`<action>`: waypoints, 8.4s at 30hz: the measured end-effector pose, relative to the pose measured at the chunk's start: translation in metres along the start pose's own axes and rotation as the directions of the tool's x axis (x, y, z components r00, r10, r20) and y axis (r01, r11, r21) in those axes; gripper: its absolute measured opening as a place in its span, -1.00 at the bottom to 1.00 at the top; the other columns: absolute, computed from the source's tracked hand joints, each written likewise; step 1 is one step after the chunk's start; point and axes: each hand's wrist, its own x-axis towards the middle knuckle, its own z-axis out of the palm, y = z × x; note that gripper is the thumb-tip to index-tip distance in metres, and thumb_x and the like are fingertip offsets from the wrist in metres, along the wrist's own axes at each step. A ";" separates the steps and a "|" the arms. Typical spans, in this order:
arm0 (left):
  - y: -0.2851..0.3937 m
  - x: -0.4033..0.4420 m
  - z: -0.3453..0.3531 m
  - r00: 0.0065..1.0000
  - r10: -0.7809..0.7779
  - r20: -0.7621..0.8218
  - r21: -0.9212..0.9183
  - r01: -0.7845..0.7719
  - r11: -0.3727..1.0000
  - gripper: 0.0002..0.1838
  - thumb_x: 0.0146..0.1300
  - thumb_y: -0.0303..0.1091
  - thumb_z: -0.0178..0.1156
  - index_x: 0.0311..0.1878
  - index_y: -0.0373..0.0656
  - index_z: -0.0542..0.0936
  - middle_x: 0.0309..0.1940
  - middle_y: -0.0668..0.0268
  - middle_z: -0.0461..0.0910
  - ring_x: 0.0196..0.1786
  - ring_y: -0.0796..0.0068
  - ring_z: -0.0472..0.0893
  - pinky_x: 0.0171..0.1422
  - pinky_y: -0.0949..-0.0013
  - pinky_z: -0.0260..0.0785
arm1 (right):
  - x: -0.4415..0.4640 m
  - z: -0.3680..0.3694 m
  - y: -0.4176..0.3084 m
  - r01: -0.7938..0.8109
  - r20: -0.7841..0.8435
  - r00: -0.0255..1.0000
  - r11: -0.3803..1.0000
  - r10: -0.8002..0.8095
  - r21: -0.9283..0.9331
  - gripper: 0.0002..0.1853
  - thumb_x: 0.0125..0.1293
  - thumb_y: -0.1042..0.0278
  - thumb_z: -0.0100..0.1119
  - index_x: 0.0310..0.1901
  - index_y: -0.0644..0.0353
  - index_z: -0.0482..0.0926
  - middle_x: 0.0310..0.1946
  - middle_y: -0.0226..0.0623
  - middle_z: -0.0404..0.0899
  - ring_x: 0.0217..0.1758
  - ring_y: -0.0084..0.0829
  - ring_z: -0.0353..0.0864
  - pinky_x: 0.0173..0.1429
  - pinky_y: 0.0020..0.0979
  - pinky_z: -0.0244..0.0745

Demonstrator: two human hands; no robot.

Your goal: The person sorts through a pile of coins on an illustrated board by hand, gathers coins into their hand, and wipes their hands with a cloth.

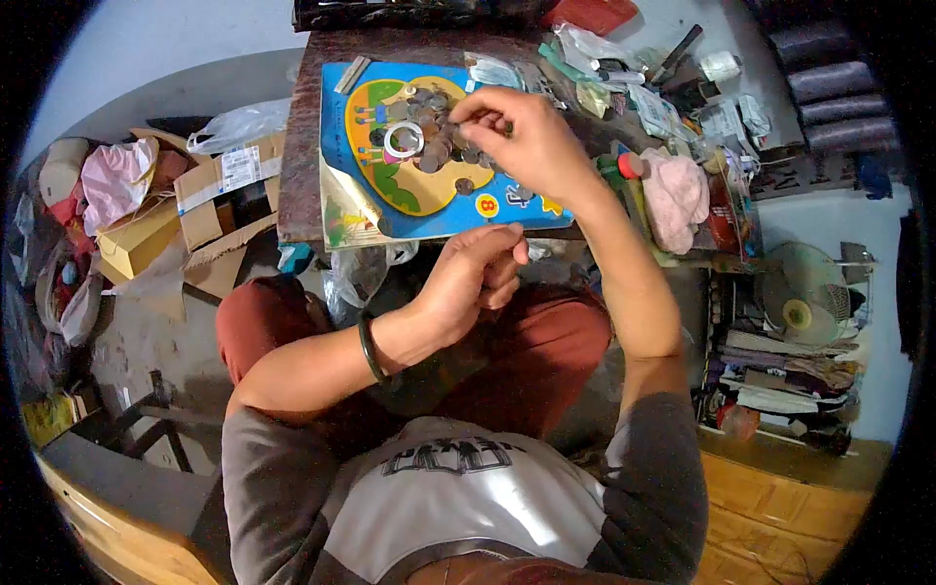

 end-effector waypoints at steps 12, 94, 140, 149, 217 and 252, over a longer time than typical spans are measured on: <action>-0.001 0.003 -0.006 0.999 0.045 0.007 -0.015 -0.045 0.999 -0.71 0.39 -0.17 0.02 -0.42 -0.11 0.49 -0.73 0.51 0.17 -0.69 0.63 0.11 -0.57 0.47 -0.06 | 0.000 0.010 0.002 0.241 0.055 0.969 0.881 -0.240 -0.408 -0.85 0.13 0.52 0.17 -0.25 0.16 0.64 -0.31 -0.29 0.57 -0.14 -0.18 0.56 -0.09 -0.24 0.48; 0.031 -0.002 0.010 0.928 0.325 -0.182 0.074 -0.317 0.946 -0.88 0.34 -0.31 0.16 -0.22 -0.13 0.59 -0.69 0.59 0.17 -0.68 0.75 0.09 -0.59 0.56 -0.15 | -0.059 -0.033 -0.029 -0.241 0.055 0.956 0.661 0.289 0.710 -0.89 0.31 0.52 0.13 -0.15 0.25 0.48 -0.24 -0.27 0.61 -0.23 -0.53 0.58 -0.14 -0.51 0.49; 0.022 0.002 0.006 0.951 0.295 -0.092 0.188 -0.274 0.943 -0.84 0.36 -0.28 0.17 -0.31 -0.13 0.62 -0.72 0.61 0.28 -0.71 0.79 0.09 -0.61 0.56 -0.17 | -0.049 -0.051 -0.034 -0.321 0.059 0.905 0.588 0.421 0.742 -0.83 0.35 0.35 0.14 -0.16 0.27 0.60 -0.31 -0.34 0.63 -0.30 -0.57 0.58 -0.20 -0.55 0.42; 0.023 0.002 0.014 0.940 0.317 -0.123 0.193 -0.291 0.937 -0.83 0.33 -0.23 0.19 -0.17 -0.09 0.64 -0.69 0.63 0.27 -0.67 0.76 0.16 -0.58 0.55 -0.09 | -0.029 -0.046 -0.031 -0.280 -0.032 0.918 0.704 0.395 0.653 -0.86 0.34 0.36 0.16 -0.20 0.25 0.60 -0.32 -0.34 0.65 -0.33 -0.60 0.57 -0.22 -0.56 0.42; 0.023 0.010 0.010 0.997 0.071 -0.039 0.016 -0.071 0.997 -0.68 0.40 -0.09 0.06 -0.40 -0.09 0.52 -0.76 0.55 0.12 -0.70 0.65 0.09 -0.56 0.49 -0.08 | 0.138 0.029 0.015 0.307 0.002 0.893 0.604 -0.451 -0.736 -0.91 0.04 0.35 0.17 -0.50 0.09 0.65 -0.41 -0.33 0.59 -0.21 -0.27 0.61 -0.20 -0.24 0.52; 0.002 0.007 0.014 1.000 0.021 0.016 0.035 -0.022 0.999 -0.67 0.41 -0.11 0.04 -0.42 -0.08 0.53 -0.76 0.54 0.21 -0.72 0.67 0.16 -0.59 0.51 0.00 | 0.014 -0.040 -0.020 0.075 0.048 0.997 0.817 -0.058 -0.571 -0.90 0.16 0.32 0.19 -0.34 0.10 0.65 -0.40 -0.31 0.57 -0.27 -0.21 0.61 -0.22 -0.23 0.49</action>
